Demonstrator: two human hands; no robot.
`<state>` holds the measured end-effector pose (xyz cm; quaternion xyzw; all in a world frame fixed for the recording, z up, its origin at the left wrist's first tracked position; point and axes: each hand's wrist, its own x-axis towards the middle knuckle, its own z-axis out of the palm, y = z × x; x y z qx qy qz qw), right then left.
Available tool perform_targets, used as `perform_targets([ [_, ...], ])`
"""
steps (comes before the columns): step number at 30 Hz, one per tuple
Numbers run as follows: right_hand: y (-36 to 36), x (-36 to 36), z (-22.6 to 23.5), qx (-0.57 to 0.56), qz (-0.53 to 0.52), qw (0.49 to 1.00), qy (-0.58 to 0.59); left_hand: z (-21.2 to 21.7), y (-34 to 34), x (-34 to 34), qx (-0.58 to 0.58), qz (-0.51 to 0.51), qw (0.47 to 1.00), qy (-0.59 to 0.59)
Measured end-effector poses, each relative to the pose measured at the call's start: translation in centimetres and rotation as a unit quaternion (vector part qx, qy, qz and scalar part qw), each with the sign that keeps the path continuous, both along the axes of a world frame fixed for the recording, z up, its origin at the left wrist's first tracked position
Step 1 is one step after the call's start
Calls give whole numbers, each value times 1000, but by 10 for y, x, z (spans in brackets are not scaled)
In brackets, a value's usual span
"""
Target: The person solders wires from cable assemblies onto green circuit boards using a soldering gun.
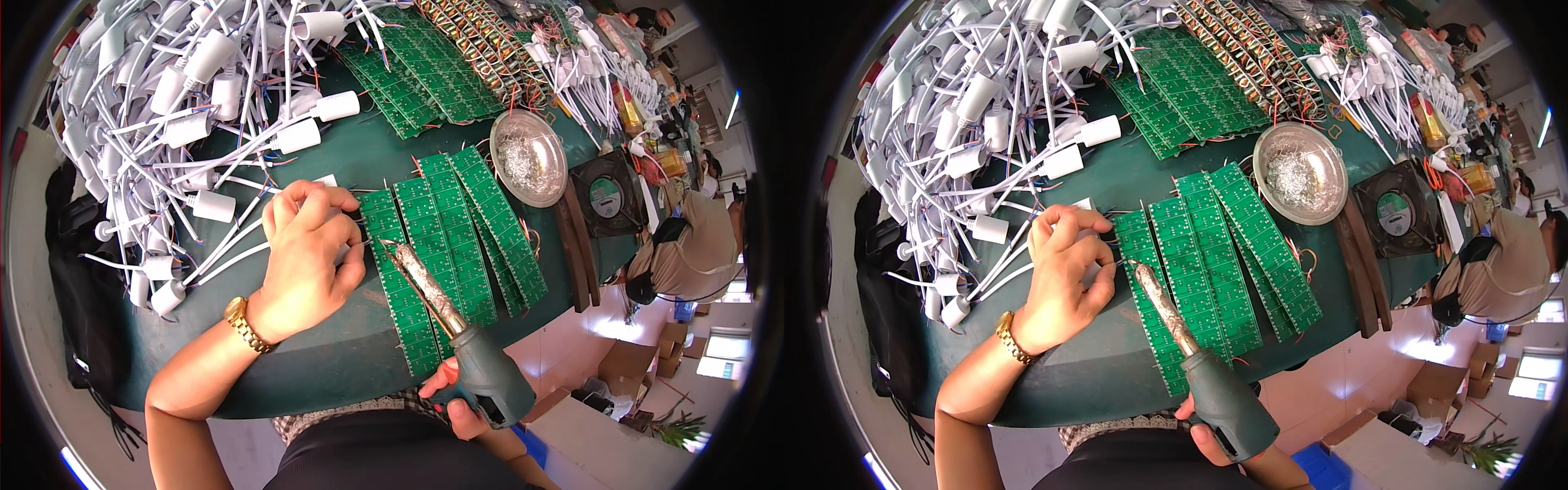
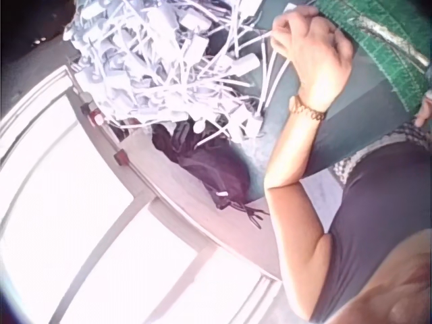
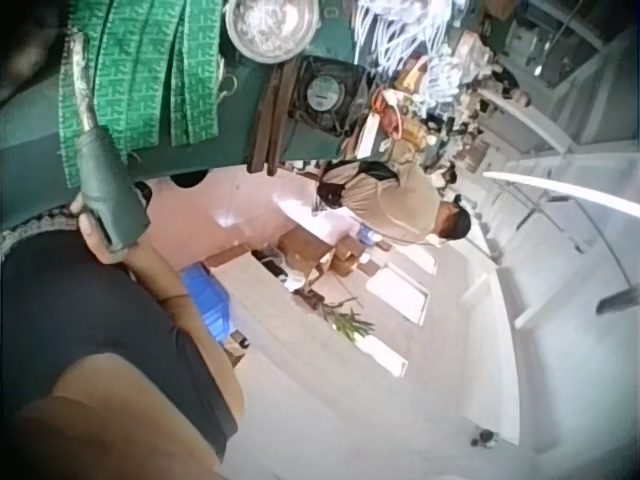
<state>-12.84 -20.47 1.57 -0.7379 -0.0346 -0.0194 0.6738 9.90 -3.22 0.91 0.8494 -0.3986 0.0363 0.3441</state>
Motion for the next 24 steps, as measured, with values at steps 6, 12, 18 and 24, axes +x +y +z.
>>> perform_targets([
  [6,7,-9,-5,-15,-58,997,50,-1,1,0,19,-3,1000,-9],
  [12,11,-5,3,-69,-83,982,154,-2,-2,0,4,4,1000,-17],
  [18,15,-7,-2,-36,-112,983,143,0,-3,0,20,5,1000,-8],
  [24,12,-10,-8,-62,-84,987,124,0,-4,-1,22,13,1000,-18],
])
